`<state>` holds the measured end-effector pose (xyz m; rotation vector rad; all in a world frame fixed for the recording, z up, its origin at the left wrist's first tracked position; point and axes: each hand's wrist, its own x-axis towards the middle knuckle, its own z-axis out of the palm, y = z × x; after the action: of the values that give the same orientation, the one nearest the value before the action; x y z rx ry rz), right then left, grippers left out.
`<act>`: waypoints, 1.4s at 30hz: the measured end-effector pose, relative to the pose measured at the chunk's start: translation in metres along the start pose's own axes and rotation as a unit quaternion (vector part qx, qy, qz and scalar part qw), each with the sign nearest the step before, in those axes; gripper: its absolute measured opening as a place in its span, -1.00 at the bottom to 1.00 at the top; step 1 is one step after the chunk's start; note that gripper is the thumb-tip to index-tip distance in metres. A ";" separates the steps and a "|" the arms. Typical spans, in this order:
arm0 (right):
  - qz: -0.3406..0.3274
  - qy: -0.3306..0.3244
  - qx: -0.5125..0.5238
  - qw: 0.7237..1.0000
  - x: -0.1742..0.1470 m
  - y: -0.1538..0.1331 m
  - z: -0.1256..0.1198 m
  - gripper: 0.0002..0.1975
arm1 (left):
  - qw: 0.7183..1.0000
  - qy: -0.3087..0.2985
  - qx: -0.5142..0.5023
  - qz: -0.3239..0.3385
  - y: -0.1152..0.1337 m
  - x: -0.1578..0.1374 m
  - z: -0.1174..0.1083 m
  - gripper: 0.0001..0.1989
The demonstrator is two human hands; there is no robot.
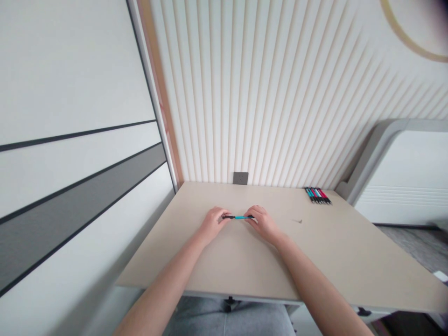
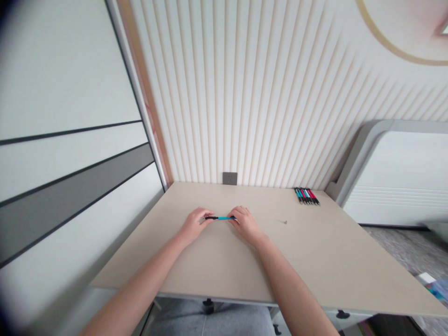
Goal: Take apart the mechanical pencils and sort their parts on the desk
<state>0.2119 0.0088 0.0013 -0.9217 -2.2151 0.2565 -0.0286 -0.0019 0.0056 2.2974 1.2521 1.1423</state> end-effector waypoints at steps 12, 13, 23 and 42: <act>0.012 0.008 0.035 0.999 -0.001 -0.002 0.001 -0.83 | 1.000 -0.010 0.021 0.015 0.003 0.001 0.000 -0.94; 0.013 0.002 0.039 0.999 -0.001 -0.003 0.000 -0.82 | 1.000 -0.011 0.022 0.017 0.003 0.001 0.000 -0.94; 0.058 -0.036 0.056 0.996 -0.001 -0.006 0.001 -0.67 | 0.998 -0.017 0.025 0.056 0.003 0.001 -0.001 -0.95; 0.085 -0.091 0.024 0.992 -0.002 -0.011 -0.002 -0.66 | 0.994 -0.026 0.039 0.100 0.003 0.001 0.001 -0.95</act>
<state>0.2088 -0.0009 0.0064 -1.1004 -2.2854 0.4876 -0.0262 -0.0027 0.0069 2.5413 1.0864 1.1058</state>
